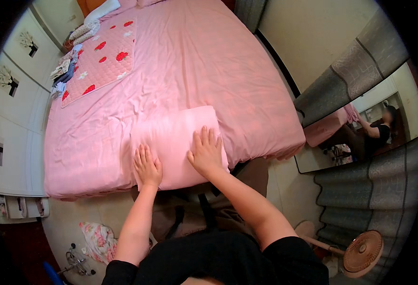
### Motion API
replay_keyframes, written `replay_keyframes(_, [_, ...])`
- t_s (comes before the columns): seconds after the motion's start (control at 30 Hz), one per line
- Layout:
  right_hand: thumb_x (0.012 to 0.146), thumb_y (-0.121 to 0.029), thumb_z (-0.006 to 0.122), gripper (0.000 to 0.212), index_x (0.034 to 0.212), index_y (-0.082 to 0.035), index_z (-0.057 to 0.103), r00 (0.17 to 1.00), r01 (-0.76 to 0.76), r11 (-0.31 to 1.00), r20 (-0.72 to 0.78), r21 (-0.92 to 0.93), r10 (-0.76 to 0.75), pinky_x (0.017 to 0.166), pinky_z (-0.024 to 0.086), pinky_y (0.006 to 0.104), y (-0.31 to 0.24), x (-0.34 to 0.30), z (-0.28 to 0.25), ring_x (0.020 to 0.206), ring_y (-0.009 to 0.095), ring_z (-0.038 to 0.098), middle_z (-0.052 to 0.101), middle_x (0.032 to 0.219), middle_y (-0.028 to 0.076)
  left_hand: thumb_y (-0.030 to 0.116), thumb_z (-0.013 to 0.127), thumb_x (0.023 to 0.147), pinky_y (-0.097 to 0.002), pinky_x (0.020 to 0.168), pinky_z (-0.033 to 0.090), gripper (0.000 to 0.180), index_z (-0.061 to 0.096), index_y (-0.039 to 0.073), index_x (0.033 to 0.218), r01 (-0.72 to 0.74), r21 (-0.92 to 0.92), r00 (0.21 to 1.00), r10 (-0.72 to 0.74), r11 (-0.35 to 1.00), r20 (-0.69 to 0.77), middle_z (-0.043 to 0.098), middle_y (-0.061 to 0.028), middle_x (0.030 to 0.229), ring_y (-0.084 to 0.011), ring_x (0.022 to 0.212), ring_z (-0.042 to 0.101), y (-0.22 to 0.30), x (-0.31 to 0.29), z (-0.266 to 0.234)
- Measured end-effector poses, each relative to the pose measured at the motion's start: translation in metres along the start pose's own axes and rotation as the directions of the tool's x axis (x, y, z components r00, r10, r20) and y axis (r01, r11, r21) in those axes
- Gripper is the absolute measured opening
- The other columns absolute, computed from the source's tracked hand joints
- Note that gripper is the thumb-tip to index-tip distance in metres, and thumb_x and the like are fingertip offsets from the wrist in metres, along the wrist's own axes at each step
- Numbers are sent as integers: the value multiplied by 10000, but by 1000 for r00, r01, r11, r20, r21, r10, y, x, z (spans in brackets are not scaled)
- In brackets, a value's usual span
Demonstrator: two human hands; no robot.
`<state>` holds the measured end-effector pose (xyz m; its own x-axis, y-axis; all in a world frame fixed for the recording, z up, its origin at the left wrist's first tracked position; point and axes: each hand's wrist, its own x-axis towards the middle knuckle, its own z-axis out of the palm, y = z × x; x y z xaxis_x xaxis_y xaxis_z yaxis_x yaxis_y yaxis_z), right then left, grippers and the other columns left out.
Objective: The person folds a pink bedsheet on a bed. They smooth the sheet, fold it in half multiple times, and roll it into a compact bundle. Finally, they lift the folded sheet and place it on a stack of other folded linens at the head of the bed.
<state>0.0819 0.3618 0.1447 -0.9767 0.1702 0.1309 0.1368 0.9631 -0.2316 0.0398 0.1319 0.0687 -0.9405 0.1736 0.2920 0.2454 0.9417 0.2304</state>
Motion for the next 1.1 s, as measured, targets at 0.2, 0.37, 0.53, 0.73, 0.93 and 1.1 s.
replay_keyframes(0.2, [897,-438,568,696,1471,-78,407,998,-11,1000,65,22,9,1147,167,624,-21,68,9,1467,341,246,353,1548,169,310,526,867,-569,1168,180,693,365,99,1507,31,-24,1000,-31,999,-3,323,-99,1585,-317,1475,246,1,0,0])
replay_keyframes(0.37, [909,-414,514,662,1477,-89,409,996,-67,997,69,49,64,1157,154,620,-17,71,32,1474,313,241,346,1559,147,315,529,854,-560,1167,182,704,369,105,1506,65,-28,998,-65,997,12,330,-92,1584,-313,1472,254,5,-4,1])
replay_keyframes(0.53, [907,-373,494,637,1471,-86,417,991,-105,992,91,75,98,1172,140,596,-19,81,38,1468,309,258,357,1553,148,310,527,854,-562,1178,154,703,367,103,1505,72,-69,997,-69,995,42,304,-88,1596,-309,1479,236,3,5,2])
replay_keyframes(0.73, [905,-327,493,571,1416,-71,476,999,-24,999,-47,36,25,1158,190,577,-11,83,45,1416,306,344,431,1495,152,337,517,905,-574,1179,130,648,376,127,1502,35,29,986,-39,999,163,298,-85,1596,-311,1480,225,32,42,-16])
replay_keyframes(0.93, [899,-311,518,542,1391,-85,499,998,9,995,-64,103,-2,1152,212,561,-11,78,39,1393,291,382,466,1467,142,382,514,920,-572,1183,127,653,361,157,1514,59,-22,984,-55,998,172,303,-56,1597,-298,1487,216,32,45,-19])
replay_keyframes(1.1, [897,-302,529,528,1382,-97,505,997,-26,997,-72,76,32,1153,209,561,-11,73,46,1403,286,374,470,1465,139,355,512,913,-555,1187,139,655,356,155,1518,41,12,992,-43,999,121,318,-53,1591,-299,1479,243,34,38,-11])
